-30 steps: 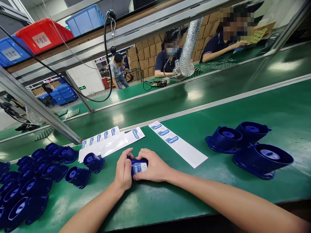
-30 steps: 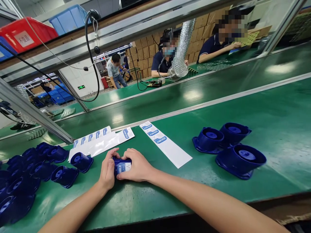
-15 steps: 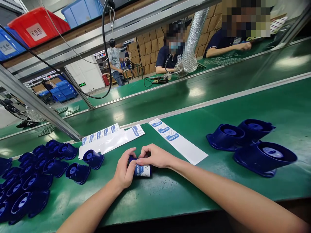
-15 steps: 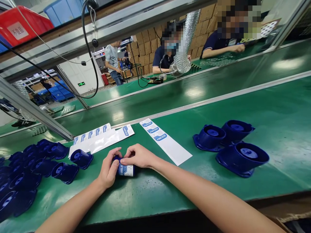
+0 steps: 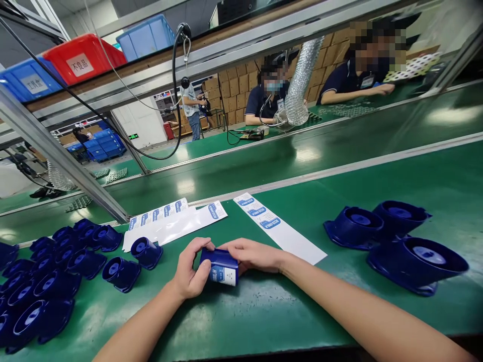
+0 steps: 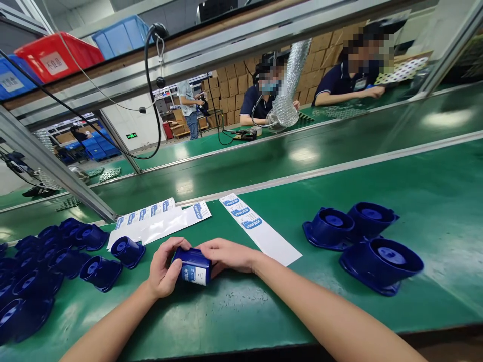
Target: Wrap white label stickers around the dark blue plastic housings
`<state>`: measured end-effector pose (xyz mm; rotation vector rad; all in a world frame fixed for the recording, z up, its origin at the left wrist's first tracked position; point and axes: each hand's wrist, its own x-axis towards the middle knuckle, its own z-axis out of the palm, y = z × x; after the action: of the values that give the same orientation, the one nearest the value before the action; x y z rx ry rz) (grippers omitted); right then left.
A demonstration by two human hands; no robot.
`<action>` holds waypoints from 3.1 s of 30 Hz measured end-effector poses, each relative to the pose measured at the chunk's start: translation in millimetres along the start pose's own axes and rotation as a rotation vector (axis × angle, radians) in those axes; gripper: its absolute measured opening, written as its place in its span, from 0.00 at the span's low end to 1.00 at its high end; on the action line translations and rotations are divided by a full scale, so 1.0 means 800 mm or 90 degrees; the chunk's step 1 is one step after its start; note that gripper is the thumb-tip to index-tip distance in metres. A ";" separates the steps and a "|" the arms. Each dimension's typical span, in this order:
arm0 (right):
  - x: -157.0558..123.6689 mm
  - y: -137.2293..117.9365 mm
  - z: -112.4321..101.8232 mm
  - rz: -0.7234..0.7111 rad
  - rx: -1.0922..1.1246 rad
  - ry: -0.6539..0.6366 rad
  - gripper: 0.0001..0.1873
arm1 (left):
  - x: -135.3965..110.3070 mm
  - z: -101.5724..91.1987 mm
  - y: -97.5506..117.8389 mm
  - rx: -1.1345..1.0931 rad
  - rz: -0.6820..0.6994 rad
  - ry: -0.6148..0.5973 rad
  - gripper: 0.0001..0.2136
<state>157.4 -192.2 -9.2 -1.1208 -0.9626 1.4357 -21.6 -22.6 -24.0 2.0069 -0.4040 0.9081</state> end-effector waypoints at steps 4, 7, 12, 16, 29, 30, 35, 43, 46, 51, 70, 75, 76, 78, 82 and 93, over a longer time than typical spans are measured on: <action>0.004 -0.001 0.020 -0.042 0.142 0.025 0.34 | 0.000 0.003 0.011 -0.122 -0.105 0.130 0.27; 0.000 -0.002 0.020 -0.097 0.279 0.027 0.33 | 0.000 0.005 0.015 -0.263 -0.225 0.112 0.35; -0.006 0.002 0.020 -0.121 0.284 -0.060 0.41 | -0.004 0.011 0.012 -0.345 -0.310 0.008 0.35; -0.007 0.009 0.024 -0.109 0.259 -0.055 0.51 | -0.012 0.016 0.005 -0.332 -0.304 0.050 0.27; 0.005 0.016 0.036 -0.213 0.066 0.064 0.51 | -0.006 0.016 0.014 -0.263 -0.416 0.144 0.26; 0.006 0.017 0.038 -0.221 0.055 0.076 0.50 | -0.004 0.017 0.016 -0.254 -0.417 0.155 0.26; 0.011 0.023 0.049 -0.224 0.022 0.139 0.49 | 0.002 0.018 0.026 -0.202 -0.451 0.179 0.27; 0.010 0.023 0.049 -0.220 0.030 0.144 0.48 | 0.005 0.015 0.031 -0.196 -0.477 0.085 0.32; 0.011 0.026 0.047 -0.219 0.028 0.138 0.47 | 0.004 0.012 0.034 -0.184 -0.491 0.038 0.34; 0.011 0.024 0.044 -0.215 0.000 0.146 0.45 | 0.003 0.011 0.042 -0.117 -0.463 0.002 0.40; 0.013 0.010 0.031 -0.104 0.233 0.084 0.42 | -0.021 0.031 0.007 0.150 -0.172 0.169 0.49; 0.013 0.013 0.027 -0.128 0.218 0.097 0.32 | -0.019 0.031 0.006 0.210 -0.071 0.154 0.46; 0.013 0.014 0.026 -0.132 0.214 0.099 0.31 | -0.020 0.031 0.006 0.214 -0.061 0.150 0.45; 0.014 0.017 0.024 -0.134 0.208 0.116 0.34 | -0.022 0.029 0.006 0.227 -0.058 0.137 0.43; 0.020 0.021 0.021 -0.102 0.159 0.172 0.46 | -0.021 0.021 0.015 0.289 -0.048 0.105 0.42; 0.017 0.014 0.032 -0.098 -0.439 0.219 0.36 | -0.010 -0.010 0.050 0.620 -0.135 -0.079 0.06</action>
<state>129.3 -180.7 -15.6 -1.6812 -1.2956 0.7506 -54.2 -39.1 -3.5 2.9183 0.2589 0.9338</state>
